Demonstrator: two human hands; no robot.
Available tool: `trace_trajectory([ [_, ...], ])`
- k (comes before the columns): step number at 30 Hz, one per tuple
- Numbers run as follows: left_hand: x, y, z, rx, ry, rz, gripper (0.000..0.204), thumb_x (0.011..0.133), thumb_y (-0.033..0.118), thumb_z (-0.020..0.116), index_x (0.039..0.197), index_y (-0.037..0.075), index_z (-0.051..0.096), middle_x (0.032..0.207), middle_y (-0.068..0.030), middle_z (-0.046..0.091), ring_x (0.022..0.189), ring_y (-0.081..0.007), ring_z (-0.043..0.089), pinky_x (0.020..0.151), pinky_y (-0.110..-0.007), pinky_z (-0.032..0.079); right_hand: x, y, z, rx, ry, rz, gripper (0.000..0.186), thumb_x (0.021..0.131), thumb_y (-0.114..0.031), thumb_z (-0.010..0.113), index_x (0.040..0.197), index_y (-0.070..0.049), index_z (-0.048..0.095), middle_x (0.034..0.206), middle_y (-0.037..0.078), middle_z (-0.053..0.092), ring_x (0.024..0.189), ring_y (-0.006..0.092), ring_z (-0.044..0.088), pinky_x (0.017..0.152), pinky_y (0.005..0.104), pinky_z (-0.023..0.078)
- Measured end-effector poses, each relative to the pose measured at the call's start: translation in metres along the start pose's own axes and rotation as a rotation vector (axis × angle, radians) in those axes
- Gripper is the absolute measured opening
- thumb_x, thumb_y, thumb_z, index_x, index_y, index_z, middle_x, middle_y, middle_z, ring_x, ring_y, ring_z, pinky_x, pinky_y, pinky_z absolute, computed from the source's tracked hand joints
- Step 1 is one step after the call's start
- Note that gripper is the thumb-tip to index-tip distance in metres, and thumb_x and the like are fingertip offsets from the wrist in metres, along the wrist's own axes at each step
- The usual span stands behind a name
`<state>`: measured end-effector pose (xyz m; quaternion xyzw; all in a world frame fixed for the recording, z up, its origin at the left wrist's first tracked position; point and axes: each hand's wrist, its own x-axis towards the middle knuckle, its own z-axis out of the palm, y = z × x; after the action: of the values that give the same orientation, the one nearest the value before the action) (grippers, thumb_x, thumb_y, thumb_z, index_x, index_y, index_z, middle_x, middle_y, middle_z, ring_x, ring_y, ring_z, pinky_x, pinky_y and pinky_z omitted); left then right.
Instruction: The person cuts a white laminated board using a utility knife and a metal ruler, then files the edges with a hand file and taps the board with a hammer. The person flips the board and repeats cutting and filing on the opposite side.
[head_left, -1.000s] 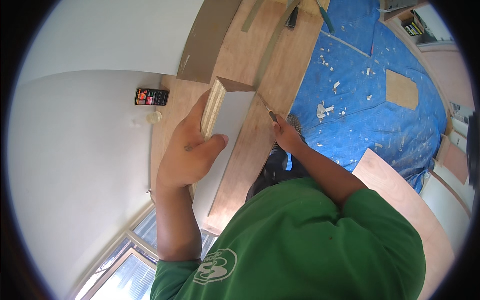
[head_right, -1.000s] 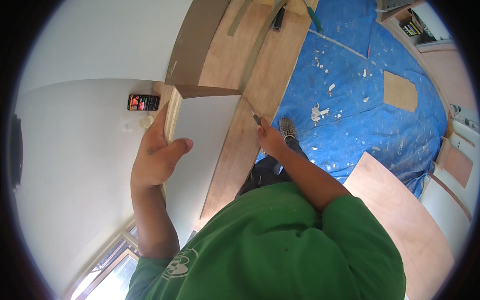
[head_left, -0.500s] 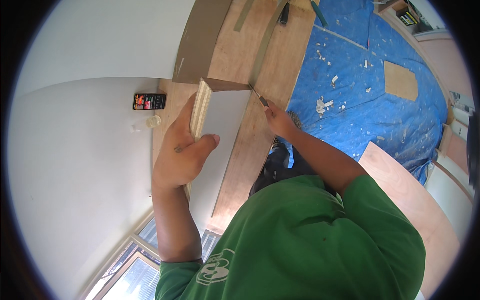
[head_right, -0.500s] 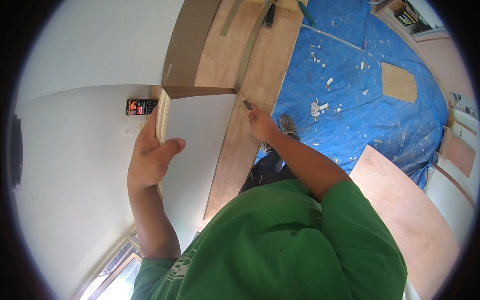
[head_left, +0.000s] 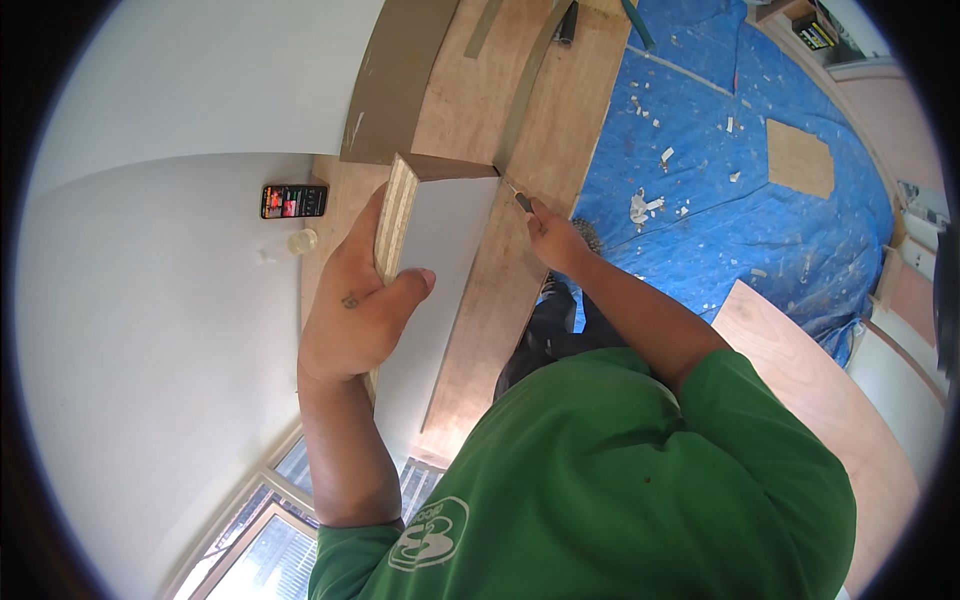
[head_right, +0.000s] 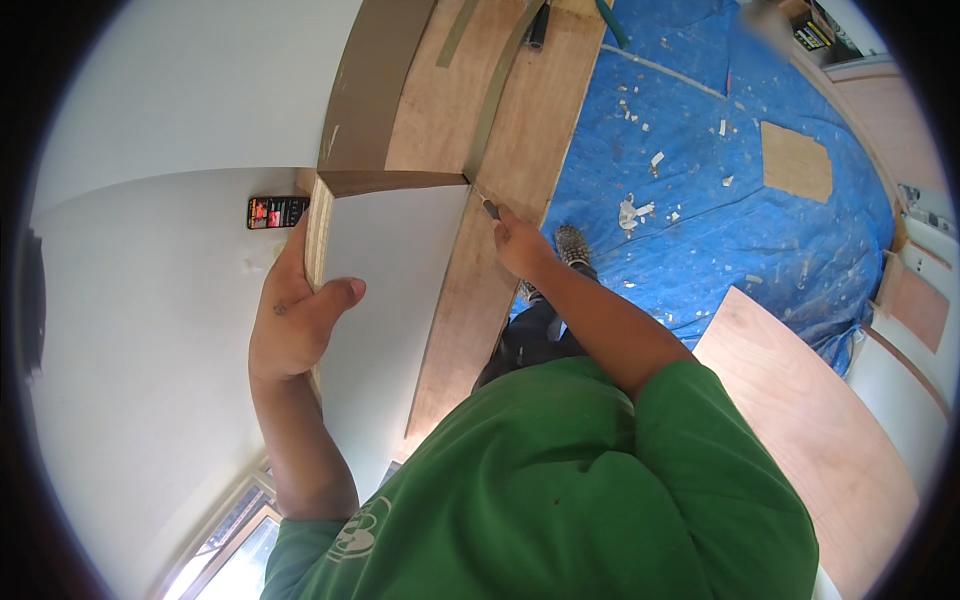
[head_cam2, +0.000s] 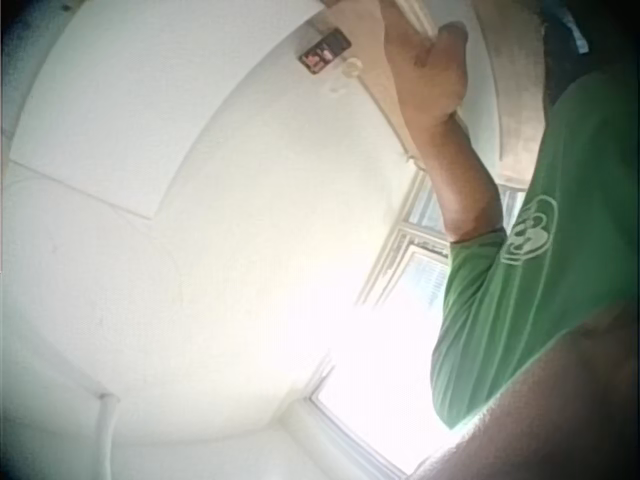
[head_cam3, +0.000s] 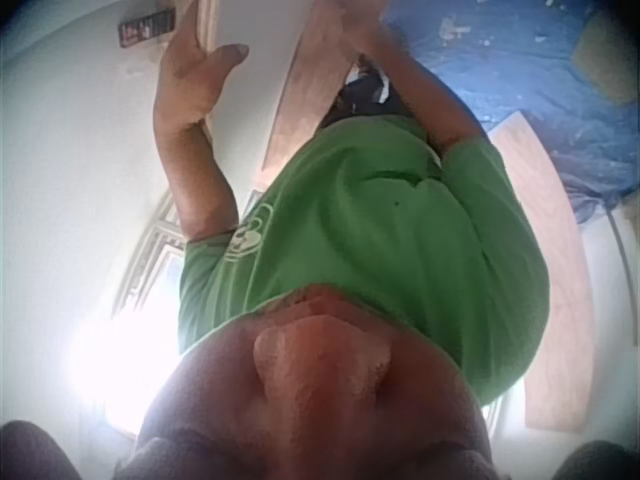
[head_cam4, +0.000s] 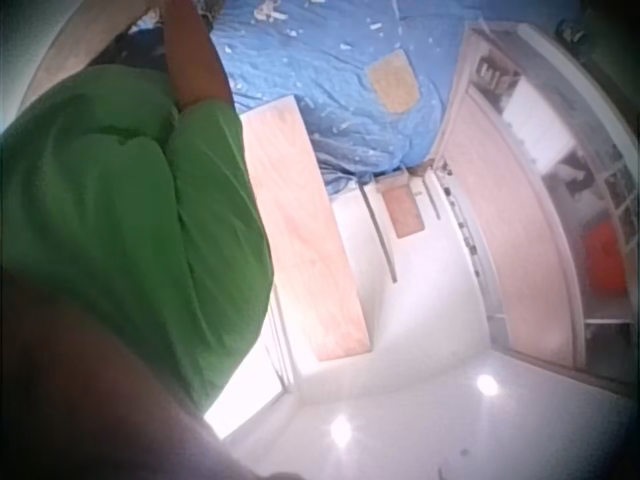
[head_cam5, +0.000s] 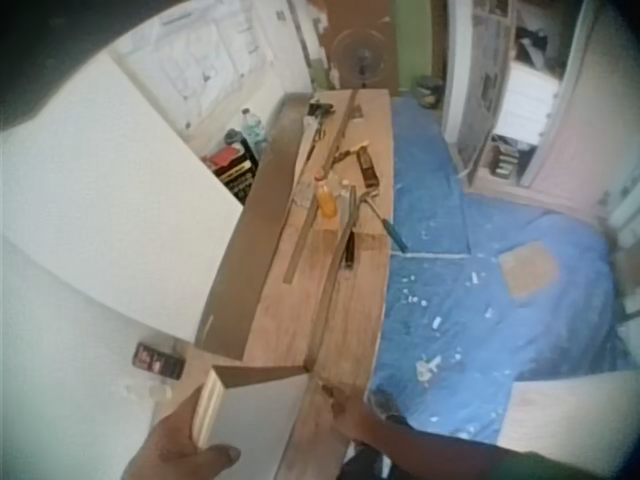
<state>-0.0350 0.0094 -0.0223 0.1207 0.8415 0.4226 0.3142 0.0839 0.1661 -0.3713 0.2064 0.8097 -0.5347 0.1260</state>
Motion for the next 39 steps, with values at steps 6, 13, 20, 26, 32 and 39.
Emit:
trace_trajectory([
  [6,-0.002,-0.002,0.005,-0.062,-0.006,0.015,0.077,0.079,0.004,0.062,0.152,-0.008,0.043,0.136,-0.0224,0.063,0.134,-0.0284,0.055,0.115,-0.034,0.037,-0.036,0.004,-0.008,-0.006,-0.047,0.080,0.037,0.108,-0.027,0.047,0.139,-0.008,0.050,0.079,0.028,0.065,0.080,0.0488,0.068,0.069,0.0564,0.049],
  [13,0.000,0.004,-0.003,0.000,-0.029,-0.032,0.083,0.076,-0.001,0.060,0.156,-0.003,0.041,0.142,-0.0137,0.058,0.135,-0.0230,0.050,0.112,-0.032,0.038,-0.034,0.000,-0.016,0.066,-0.081,0.141,0.033,0.107,-0.031,0.049,0.131,-0.009,0.054,0.081,0.027,0.067,0.081,0.0493,0.068,0.071,0.0572,0.050],
  [20,-0.003,-0.002,-0.007,0.047,0.000,0.047,0.077,0.079,0.004,0.061,0.153,-0.005,0.043,0.130,-0.0239,0.066,0.124,-0.0311,0.060,0.109,-0.035,0.043,-0.035,-0.005,-0.030,0.101,-0.098,0.174,0.034,0.107,-0.037,0.052,0.112,-0.004,0.060,0.081,0.024,0.066,0.078,0.0449,0.067,0.069,0.0534,0.049],
  [26,-0.005,-0.005,-0.008,-0.041,-0.004,0.075,0.077,0.078,0.004,0.063,0.153,-0.001,0.047,0.128,-0.0186,0.069,0.121,-0.0258,0.063,0.105,-0.033,0.046,-0.039,-0.015,-0.057,-0.002,-0.022,0.174,0.033,0.102,-0.036,0.057,0.110,-0.004,0.061,0.080,0.022,0.066,0.080,0.0439,0.068,0.071,0.0514,0.051],
  [32,-0.013,0.000,-0.007,0.297,0.129,0.122,0.066,0.078,0.014,0.063,0.142,0.000,0.055,0.119,-0.0297,0.070,0.110,-0.0443,0.068,0.097,-0.046,0.054,0.005,-0.047,-0.100,-0.303,0.075,-0.079,0.033,0.093,-0.027,0.067,0.118,-0.007,0.062,0.099,0.020,0.068,0.092,0.0422,0.068,0.078,0.0527,0.052],
  [39,-0.014,0.018,0.001,0.524,0.175,-0.004,0.063,0.083,0.028,0.071,0.139,0.005,0.058,0.101,-0.0245,0.073,0.098,-0.0421,0.070,0.088,-0.048,0.055,0.148,-0.099,-0.146,-0.831,0.034,-0.506,0.035,0.088,-0.019,0.071,0.122,-0.015,0.065,0.112,0.013,0.066,0.117,0.0368,0.062,0.101,0.0579,0.044],
])
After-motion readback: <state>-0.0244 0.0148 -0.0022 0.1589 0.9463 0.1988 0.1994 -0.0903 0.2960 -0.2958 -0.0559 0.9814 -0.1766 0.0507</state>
